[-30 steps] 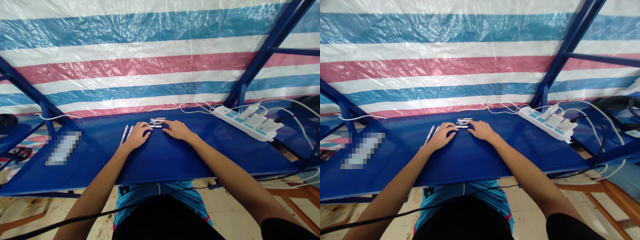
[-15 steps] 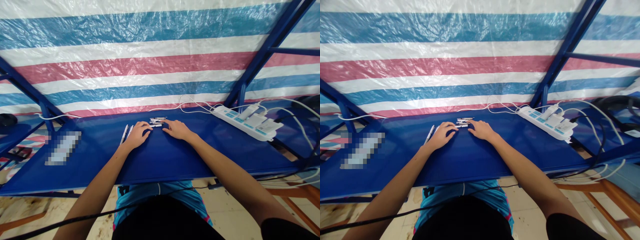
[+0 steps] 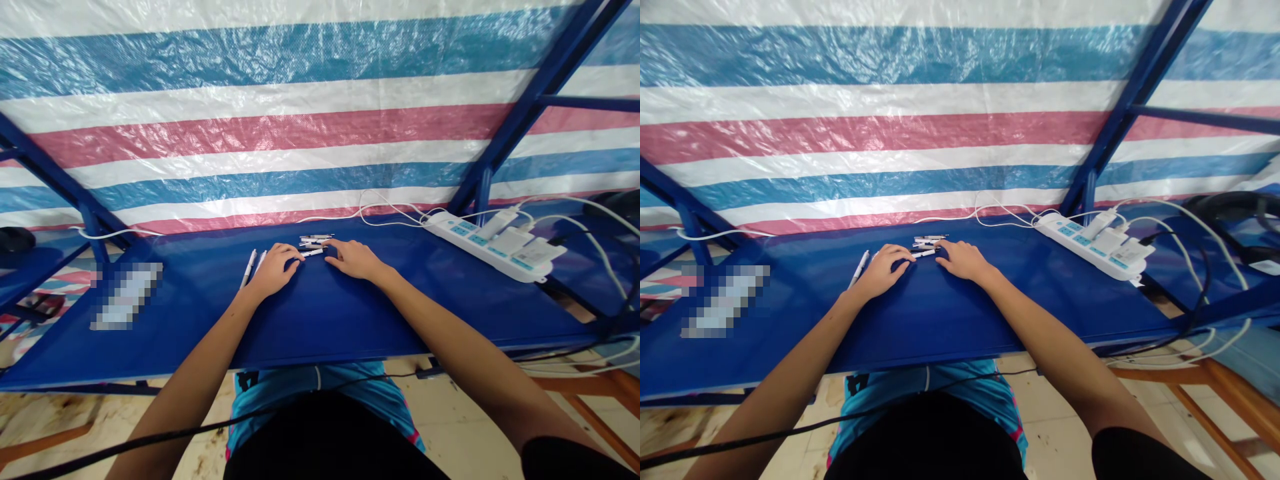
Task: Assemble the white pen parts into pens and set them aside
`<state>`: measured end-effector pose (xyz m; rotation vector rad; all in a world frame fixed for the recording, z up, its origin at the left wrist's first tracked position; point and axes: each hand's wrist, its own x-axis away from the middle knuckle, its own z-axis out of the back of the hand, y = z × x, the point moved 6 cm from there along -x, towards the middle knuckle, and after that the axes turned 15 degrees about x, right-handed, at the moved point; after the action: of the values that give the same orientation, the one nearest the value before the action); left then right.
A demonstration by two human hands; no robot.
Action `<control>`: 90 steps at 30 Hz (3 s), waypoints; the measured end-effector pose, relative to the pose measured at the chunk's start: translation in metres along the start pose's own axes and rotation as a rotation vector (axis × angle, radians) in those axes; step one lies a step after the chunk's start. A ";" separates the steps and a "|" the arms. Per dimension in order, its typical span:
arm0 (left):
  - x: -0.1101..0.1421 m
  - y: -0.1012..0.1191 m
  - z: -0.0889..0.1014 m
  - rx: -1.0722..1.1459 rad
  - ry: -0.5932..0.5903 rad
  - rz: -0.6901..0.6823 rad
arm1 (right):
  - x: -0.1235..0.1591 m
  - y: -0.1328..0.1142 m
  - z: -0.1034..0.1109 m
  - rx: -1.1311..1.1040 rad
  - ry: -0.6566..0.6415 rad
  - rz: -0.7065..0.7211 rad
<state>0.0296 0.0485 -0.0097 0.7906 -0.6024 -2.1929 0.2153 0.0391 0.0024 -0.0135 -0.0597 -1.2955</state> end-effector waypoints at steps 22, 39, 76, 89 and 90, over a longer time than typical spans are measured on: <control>-0.001 0.001 -0.002 -0.004 -0.026 0.003 | -0.002 0.000 -0.002 -0.002 0.016 -0.009; -0.001 -0.002 -0.001 -0.020 0.002 0.019 | -0.010 -0.003 0.001 -0.097 0.149 0.004; 0.001 -0.002 0.001 -0.062 -0.009 0.037 | -0.011 0.004 -0.004 -0.014 0.288 0.060; -0.001 -0.004 0.003 -0.060 0.000 0.042 | -0.011 0.005 -0.004 -0.045 0.259 0.057; -0.001 -0.004 0.003 -0.057 0.000 0.043 | -0.011 0.005 -0.003 -0.043 0.260 0.050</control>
<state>0.0262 0.0518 -0.0095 0.7410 -0.5500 -2.1613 0.2175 0.0513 -0.0013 0.1157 0.1895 -1.2394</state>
